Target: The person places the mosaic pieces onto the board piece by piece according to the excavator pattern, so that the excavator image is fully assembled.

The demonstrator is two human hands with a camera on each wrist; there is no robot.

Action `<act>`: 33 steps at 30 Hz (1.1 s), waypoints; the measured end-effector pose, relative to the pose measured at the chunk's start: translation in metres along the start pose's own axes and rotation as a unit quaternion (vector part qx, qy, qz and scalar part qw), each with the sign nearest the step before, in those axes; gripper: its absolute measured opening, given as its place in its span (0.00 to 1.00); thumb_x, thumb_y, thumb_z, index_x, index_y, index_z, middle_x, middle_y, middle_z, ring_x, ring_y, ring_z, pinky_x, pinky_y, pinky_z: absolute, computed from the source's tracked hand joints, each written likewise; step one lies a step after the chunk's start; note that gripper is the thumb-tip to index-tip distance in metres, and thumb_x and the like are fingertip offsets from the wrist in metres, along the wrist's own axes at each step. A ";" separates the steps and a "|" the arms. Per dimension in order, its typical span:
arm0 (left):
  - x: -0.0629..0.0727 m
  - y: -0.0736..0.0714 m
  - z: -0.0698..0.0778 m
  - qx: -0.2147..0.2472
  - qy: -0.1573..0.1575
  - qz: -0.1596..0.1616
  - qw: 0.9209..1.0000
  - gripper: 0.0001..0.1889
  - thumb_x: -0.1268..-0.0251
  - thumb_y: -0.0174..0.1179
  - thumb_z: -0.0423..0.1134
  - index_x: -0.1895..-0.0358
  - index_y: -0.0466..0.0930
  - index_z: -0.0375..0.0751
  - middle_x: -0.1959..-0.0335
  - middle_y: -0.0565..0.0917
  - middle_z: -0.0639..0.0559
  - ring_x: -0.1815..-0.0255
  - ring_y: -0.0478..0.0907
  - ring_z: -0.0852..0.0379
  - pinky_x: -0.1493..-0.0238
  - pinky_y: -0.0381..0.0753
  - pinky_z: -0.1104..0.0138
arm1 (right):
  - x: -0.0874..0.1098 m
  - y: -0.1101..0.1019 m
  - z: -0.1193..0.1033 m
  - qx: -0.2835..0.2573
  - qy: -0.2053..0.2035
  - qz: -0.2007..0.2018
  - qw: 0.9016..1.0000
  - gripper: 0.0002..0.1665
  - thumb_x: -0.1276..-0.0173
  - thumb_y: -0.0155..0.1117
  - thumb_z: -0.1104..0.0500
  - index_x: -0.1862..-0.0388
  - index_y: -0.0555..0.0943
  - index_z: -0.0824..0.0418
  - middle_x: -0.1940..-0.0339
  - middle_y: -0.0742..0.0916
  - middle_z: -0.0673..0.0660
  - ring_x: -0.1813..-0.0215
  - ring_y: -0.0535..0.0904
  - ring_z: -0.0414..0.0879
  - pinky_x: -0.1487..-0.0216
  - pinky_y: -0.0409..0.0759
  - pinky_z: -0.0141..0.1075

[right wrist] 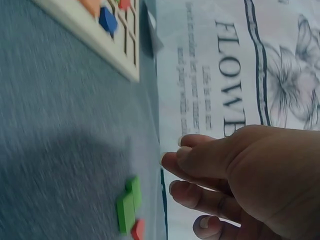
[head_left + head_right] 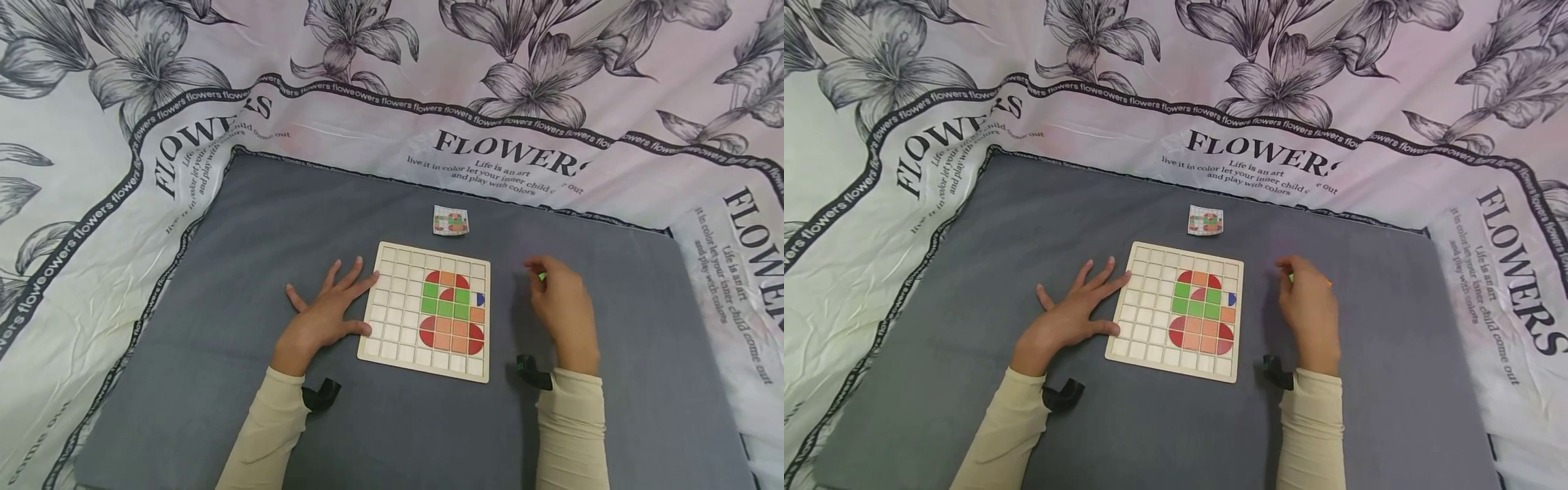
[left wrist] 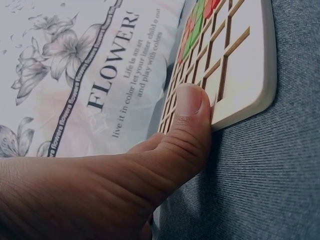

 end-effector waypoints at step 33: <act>-0.002 0.001 -0.003 -0.016 -0.003 -0.004 1.000 0.53 0.43 0.75 0.55 0.14 0.56 0.68 0.11 0.46 0.60 0.11 0.30 0.47 0.39 0.13 0.18 | -0.002 -0.025 0.086 0.028 0.072 -0.104 0.992 0.25 0.24 0.66 0.57 0.34 0.78 0.69 0.43 0.85 0.72 0.47 0.81 0.69 0.53 0.78 0.63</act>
Point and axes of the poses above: each hand's wrist, its own x-axis away from the middle knuckle, its own y-axis out of the palm, z = x × y, the point moved 3 cm from there along -x, towards the middle knuckle
